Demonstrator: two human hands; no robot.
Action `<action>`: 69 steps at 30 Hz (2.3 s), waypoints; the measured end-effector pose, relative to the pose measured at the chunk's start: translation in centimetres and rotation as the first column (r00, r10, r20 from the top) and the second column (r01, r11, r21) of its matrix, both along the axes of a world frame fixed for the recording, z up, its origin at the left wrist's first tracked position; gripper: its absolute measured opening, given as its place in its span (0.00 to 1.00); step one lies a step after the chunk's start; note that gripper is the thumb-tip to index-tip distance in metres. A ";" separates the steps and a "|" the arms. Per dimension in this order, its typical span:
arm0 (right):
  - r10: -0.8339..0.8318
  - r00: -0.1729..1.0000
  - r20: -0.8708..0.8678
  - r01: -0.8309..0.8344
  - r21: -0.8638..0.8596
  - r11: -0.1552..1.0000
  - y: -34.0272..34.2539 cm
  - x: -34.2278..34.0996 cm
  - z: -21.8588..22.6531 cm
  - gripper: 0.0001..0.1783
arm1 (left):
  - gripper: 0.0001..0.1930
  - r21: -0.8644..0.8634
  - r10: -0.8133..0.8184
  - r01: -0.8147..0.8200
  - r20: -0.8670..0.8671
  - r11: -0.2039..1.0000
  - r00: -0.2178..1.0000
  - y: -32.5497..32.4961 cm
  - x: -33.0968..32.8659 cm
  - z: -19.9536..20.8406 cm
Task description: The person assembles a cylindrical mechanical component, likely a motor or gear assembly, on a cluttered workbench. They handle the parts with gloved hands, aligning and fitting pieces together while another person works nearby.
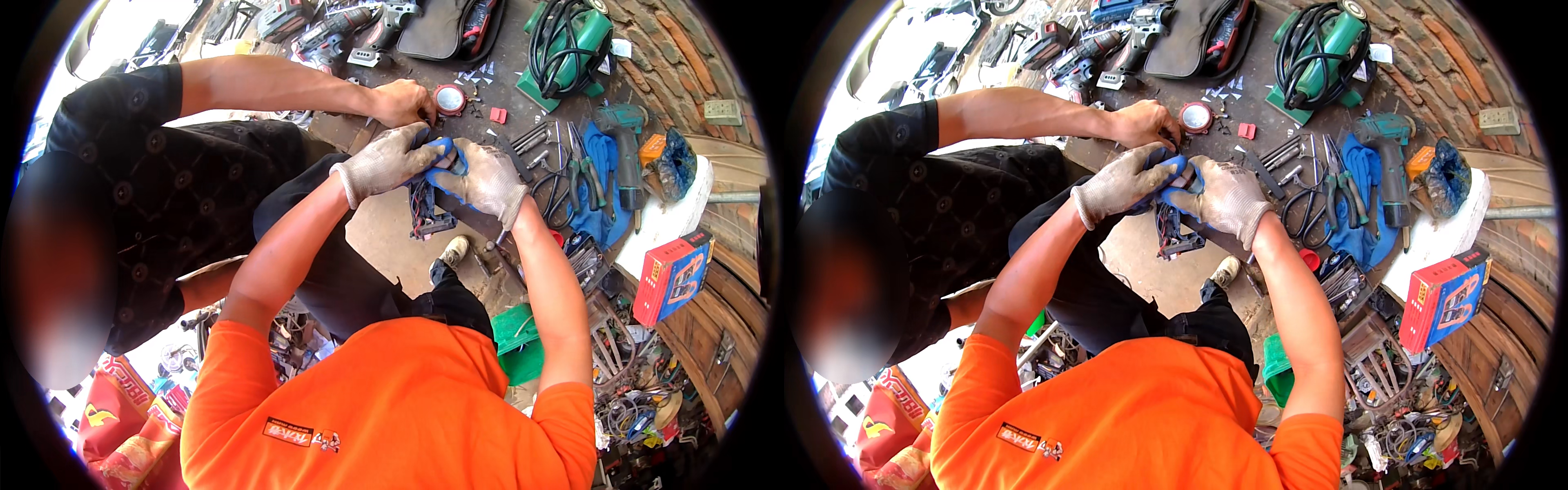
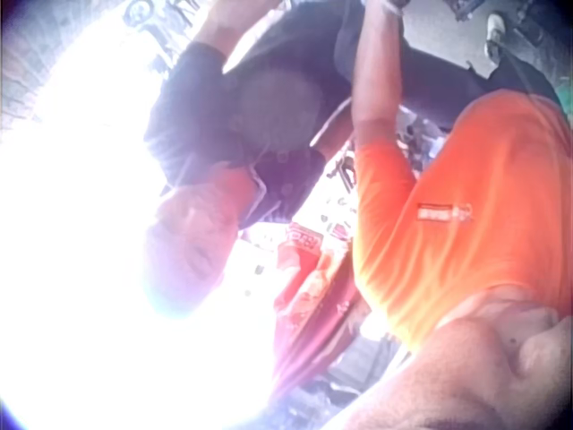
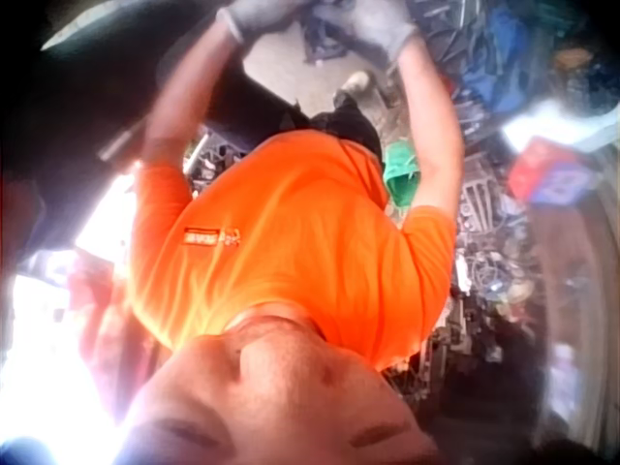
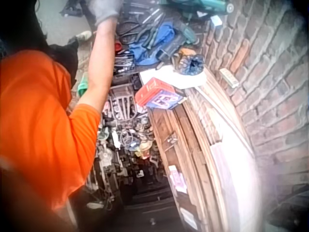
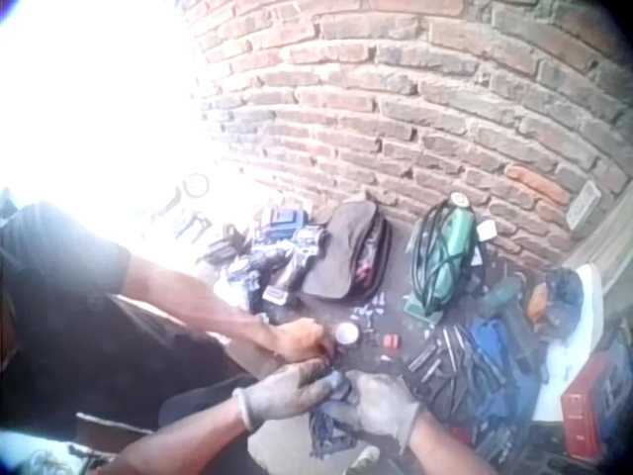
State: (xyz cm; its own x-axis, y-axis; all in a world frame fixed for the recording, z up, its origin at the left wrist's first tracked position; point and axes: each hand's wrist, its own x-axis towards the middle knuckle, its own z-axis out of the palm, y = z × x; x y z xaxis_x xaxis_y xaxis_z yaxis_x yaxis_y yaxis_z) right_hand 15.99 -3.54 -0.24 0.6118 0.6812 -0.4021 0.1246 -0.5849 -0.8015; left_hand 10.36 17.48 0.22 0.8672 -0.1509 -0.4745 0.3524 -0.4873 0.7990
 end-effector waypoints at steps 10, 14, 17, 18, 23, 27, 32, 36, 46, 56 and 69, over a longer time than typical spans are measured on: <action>0.042 0.987 0.153 -0.025 -0.109 0.994 -0.3 -0.2 0.2 0.31 | 0.23 -0.017 -0.098 0.100 0.091 0.995 0.991 -0.1 0.7 1.0; 0.122 0.959 0.254 -0.073 -0.193 0.979 0.5 -0.2 0.8 0.29 | 0.26 0.049 0.037 -0.035 -0.045 0.998 0.998 -0.6 0.4 -0.5; 0.187 0.945 0.267 -0.107 -0.288 0.952 1.0 -0.3 1.0 0.31 | 0.32 0.063 0.049 -0.043 -0.100 0.997 0.994 -1.2 0.8 0.0; 0.187 0.946 0.265 -0.103 -0.301 0.948 1.0 -0.3 1.1 0.32 | 0.31 0.079 0.027 -0.018 -0.113 0.997 0.993 -1.2 1.2 0.6; 0.100 0.973 0.209 -0.060 -0.191 0.980 0.5 0.2 1.0 0.35 | 0.25 -0.146 0.019 -0.025 -0.040 0.989 0.999 -0.6 1.1 -0.8; 0.105 0.993 0.058 -0.097 -0.129 0.987 0.5 1.2 0.5 0.45 | 0.30 -0.485 -0.023 -0.027 -0.096 0.874 0.995 -0.3 0.9 -2.3; 0.045 0.984 -0.175 -0.013 0.183 0.983 -0.3 1.5 0.2 0.48 | 0.39 -0.497 -0.060 -0.035 -0.173 0.867 0.983 0.3 1.2 -0.9; 0.033 0.853 -0.521 0.196 0.378 0.905 -1.7 1.2 1.0 0.51 | 0.37 -0.560 -0.014 -0.055 -0.118 0.827 0.993 0.3 0.9 -1.8; -0.050 0.892 -0.450 0.243 0.382 0.892 -3.1 1.4 0.3 0.58 | 0.31 -0.274 -0.163 0.150 -0.024 0.950 0.986 0.9 1.8 0.6; -0.019 0.947 -0.322 0.147 0.378 0.914 -2.7 1.1 0.8 0.65 | 0.35 0.321 -0.438 0.339 0.325 0.885 0.838 -0.6 1.5 1.1; -0.136 0.770 -0.624 0.483 0.429 0.764 -4.2 -0.9 1.9 0.59 | 0.39 0.188 -0.347 0.295 0.390 0.937 0.853 -0.3 0.8 1.0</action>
